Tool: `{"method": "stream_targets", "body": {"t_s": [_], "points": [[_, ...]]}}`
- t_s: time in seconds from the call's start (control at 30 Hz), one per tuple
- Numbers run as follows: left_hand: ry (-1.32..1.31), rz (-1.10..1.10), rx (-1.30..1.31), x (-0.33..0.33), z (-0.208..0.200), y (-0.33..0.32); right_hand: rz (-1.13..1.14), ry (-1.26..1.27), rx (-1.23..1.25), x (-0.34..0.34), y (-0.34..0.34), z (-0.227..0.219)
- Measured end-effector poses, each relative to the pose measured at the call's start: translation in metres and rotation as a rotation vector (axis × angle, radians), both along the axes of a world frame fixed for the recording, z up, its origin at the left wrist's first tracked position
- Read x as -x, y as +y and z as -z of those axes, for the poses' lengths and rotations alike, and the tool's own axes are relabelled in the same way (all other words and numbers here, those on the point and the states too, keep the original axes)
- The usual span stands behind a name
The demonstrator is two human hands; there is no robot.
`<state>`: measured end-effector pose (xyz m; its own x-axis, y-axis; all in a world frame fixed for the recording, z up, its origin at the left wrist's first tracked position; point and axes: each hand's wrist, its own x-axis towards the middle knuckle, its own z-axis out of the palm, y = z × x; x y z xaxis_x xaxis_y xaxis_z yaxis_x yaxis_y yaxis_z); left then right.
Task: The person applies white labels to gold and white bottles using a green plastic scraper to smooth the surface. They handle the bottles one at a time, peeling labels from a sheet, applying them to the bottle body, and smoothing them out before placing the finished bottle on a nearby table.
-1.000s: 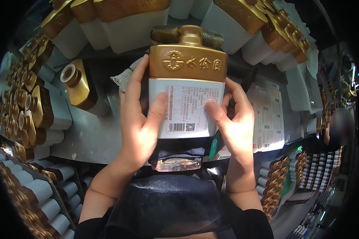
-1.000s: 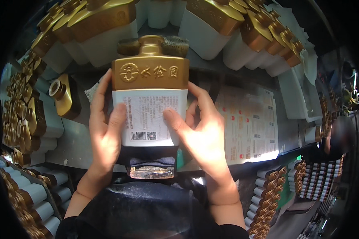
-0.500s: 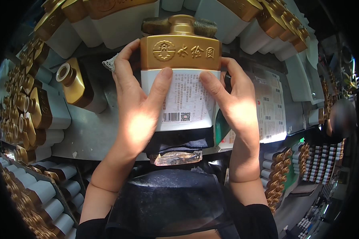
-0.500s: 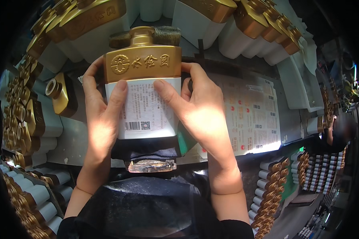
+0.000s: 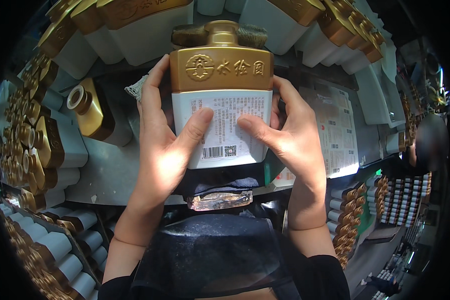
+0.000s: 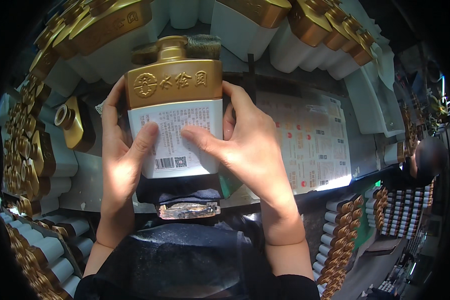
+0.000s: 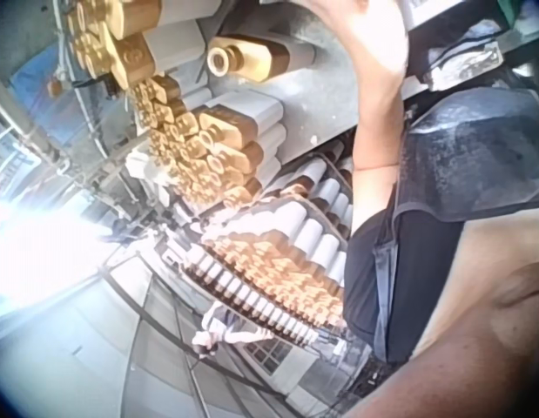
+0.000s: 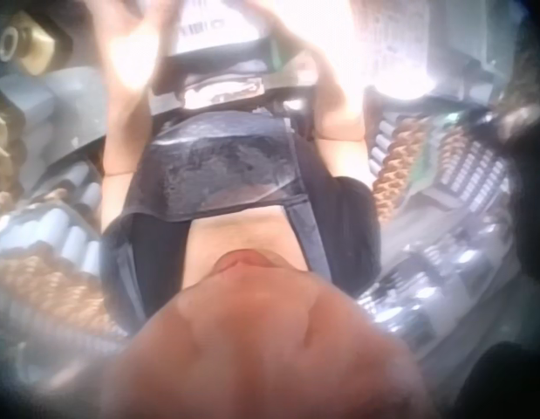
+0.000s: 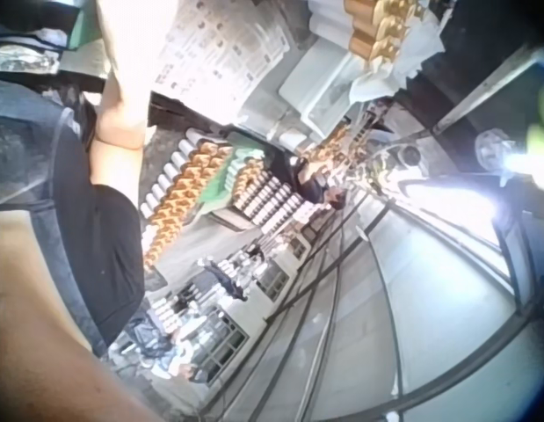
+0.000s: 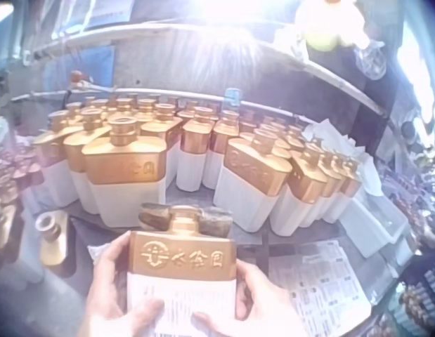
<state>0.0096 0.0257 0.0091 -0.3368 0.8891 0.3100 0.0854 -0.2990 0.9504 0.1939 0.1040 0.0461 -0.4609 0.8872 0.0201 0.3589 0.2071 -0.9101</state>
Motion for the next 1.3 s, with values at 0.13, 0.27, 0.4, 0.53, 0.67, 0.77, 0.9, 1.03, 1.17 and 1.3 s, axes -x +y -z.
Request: {"method": "stream_targets", "body": {"t_s": [0.13, 0.27, 0.4, 0.53, 0.67, 0.77, 0.9, 1.03, 1.17, 1.3], "points": [[0.05, -0.014, 0.011, 0.002, -0.001, -0.001, -0.001, -0.055, -0.006, 0.001, -0.001, -0.003], [0.041, -0.002, 0.007, 0.003, -0.002, -0.002, -0.003, -0.01, -0.023, 0.001, -0.001, -0.001], [-0.095, 0.049, 0.018, 0.001, -0.009, -0.006, -0.001, 0.074, -0.083, -0.002, 0.005, 0.009], [-0.092, 0.053, 0.027, 0.001, -0.009, -0.005, -0.001, 0.107, -0.082, -0.002, 0.003, 0.011], [-0.103, 0.057, 0.029, 0.001, -0.009, -0.007, 0.004, 0.086, -0.062, -0.001, 0.003, 0.009], [-0.112, 0.063, 0.02, 0.003, -0.007, -0.007, 0.013, 0.085, -0.027, -0.002, 0.004, 0.005], [-0.122, 0.06, 0.029, 0.002, -0.008, -0.011, 0.024, 0.076, -0.029, 0.0, 0.0, 0.006], [-0.075, 0.061, 0.005, 0.006, -0.005, -0.008, 0.028, 0.035, -0.066, 0.001, 0.001, 0.008], [-0.05, 0.079, -0.015, -0.003, -0.009, 0.001, 0.044, 0.014, -0.053, -0.013, 0.0, -0.002], [-0.152, 0.029, 0.061, 0.017, -0.003, -0.013, -0.017, 0.058, -0.044, 0.0, 0.003, 0.005]]}}
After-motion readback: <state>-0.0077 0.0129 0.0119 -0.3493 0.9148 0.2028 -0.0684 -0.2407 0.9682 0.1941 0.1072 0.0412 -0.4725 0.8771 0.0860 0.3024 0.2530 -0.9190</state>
